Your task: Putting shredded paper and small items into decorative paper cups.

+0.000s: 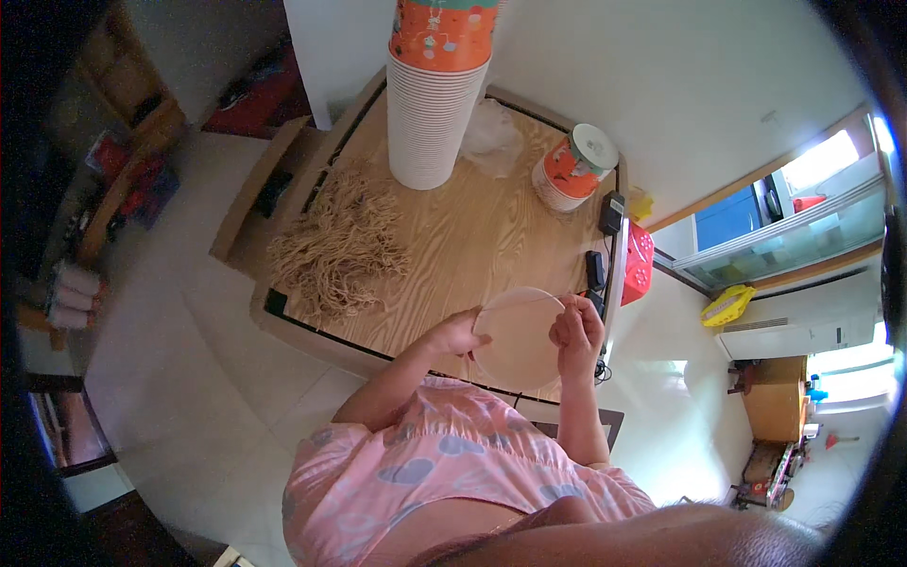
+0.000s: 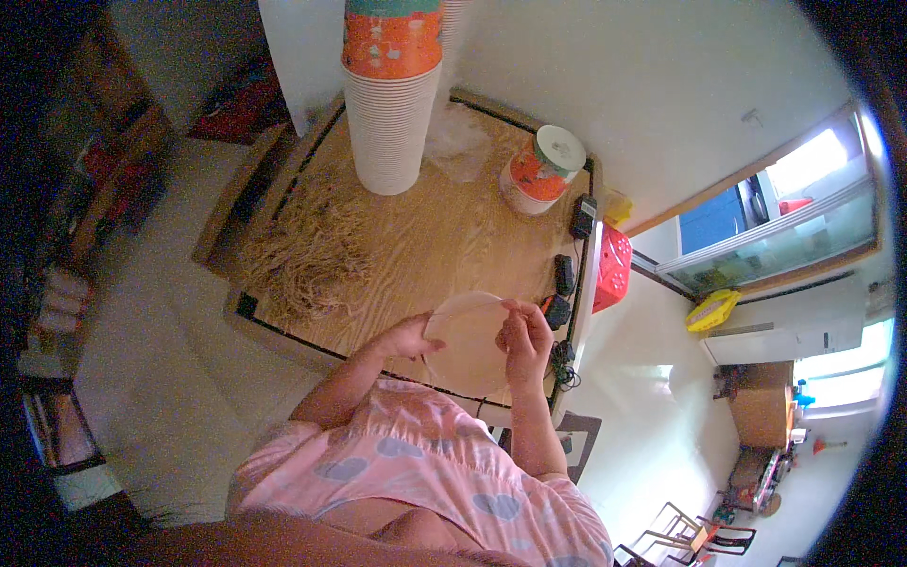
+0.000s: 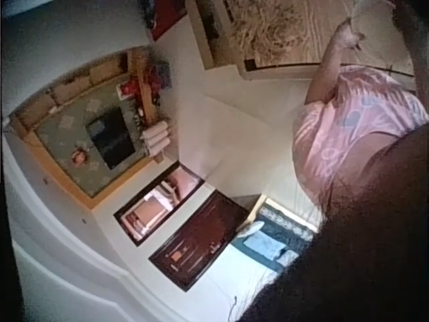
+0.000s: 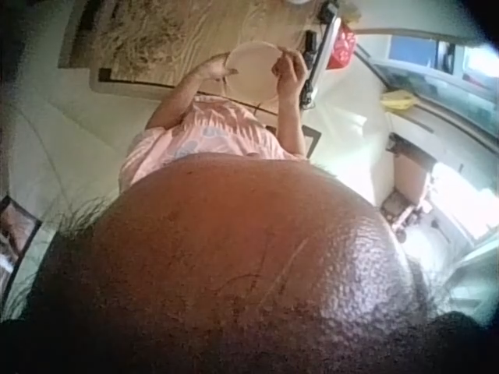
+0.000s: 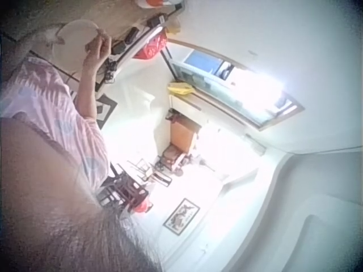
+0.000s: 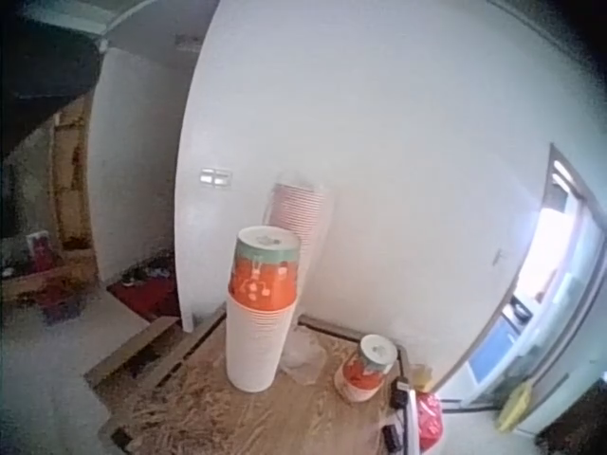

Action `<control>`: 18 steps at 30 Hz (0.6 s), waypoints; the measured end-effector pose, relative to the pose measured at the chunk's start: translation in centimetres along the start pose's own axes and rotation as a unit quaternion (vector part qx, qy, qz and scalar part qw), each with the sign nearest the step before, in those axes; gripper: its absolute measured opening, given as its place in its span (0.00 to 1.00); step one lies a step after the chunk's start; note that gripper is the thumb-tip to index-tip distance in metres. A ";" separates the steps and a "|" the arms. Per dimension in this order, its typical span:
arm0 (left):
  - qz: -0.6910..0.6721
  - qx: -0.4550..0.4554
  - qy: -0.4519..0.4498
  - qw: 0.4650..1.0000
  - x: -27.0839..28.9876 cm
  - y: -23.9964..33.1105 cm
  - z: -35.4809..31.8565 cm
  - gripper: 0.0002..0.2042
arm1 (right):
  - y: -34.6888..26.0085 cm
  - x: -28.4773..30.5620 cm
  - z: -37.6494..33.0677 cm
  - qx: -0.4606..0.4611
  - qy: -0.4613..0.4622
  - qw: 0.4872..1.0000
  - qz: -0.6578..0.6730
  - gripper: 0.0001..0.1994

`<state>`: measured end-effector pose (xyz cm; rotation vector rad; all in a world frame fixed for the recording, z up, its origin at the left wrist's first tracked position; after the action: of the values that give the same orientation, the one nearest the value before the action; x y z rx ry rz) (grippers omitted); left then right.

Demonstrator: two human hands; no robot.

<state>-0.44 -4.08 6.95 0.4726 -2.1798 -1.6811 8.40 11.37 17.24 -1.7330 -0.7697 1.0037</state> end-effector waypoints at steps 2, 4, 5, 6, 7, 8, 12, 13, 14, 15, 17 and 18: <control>0.145 -0.040 0.046 0.988 -0.3 -2.5 0.9 0.23 | 0.2 0.0 0.1 -0.028 -0.001 0.999 -0.016 0.08; 0.287 -0.078 0.086 0.951 -0.4 -2.9 1.2 0.24 | 0.3 -0.5 0.4 -0.046 0.017 0.998 -0.043 0.08; 0.291 -0.125 0.133 0.939 -0.6 -2.0 1.2 0.24 | 0.5 -0.8 0.5 -0.065 0.035 0.995 -0.070 0.08; 0.294 -0.172 0.178 0.923 -0.7 -0.8 0.8 0.25 | 0.5 -1.3 0.5 -0.061 0.037 0.993 -0.092 0.08; 0.294 -0.172 0.174 0.924 -0.8 0.1 0.6 0.25 | 0.4 -1.5 0.4 -0.073 0.004 0.990 -0.124 0.08; 0.317 -0.144 0.152 0.925 -0.8 1.1 0.4 0.25 | 0.4 -1.6 0.4 -0.084 -0.028 0.984 -0.157 0.08; 0.392 -0.145 0.193 0.887 0.6 3.0 0.0 0.24 | -1.4 1.4 2.5 -0.035 0.045 0.996 -0.074 0.07; 0.392 -0.146 0.194 0.887 1.0 2.9 0.1 0.24 | -0.8 1.6 2.4 -0.061 0.028 0.992 -0.105 0.07; 0.408 -0.157 0.206 0.875 1.5 2.9 -0.1 0.23 | -0.3 1.7 2.3 -0.088 0.010 0.987 -0.135 0.07; 0.424 -0.168 0.217 0.863 2.0 2.9 -0.3 0.23 | -0.4 1.8 2.3 -0.095 0.014 0.984 -0.150 0.06; 0.430 -0.171 0.206 0.862 2.2 3.2 -0.6 0.23 | -1.1 3.1 2.9 -0.080 0.026 0.983 -0.161 0.06; 0.437 -0.221 0.208 0.847 2.1 3.6 -0.7 0.22 | -0.9 3.6 3.3 -0.084 0.025 0.982 -0.169 0.06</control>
<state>-2.20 -4.74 10.78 -0.2549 -1.2891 -1.3009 7.11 16.10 16.37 -1.6867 -1.1000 0.6777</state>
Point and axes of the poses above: each hand's wrist, its own z-axis towards the middle knuckle, its own x-axis out of the back of the hand, y = z × x, the point moved 3 cm from there along z, towards the middle knuckle, and after that the axes turned 11 degrees about -x, right-handed, at the moved point
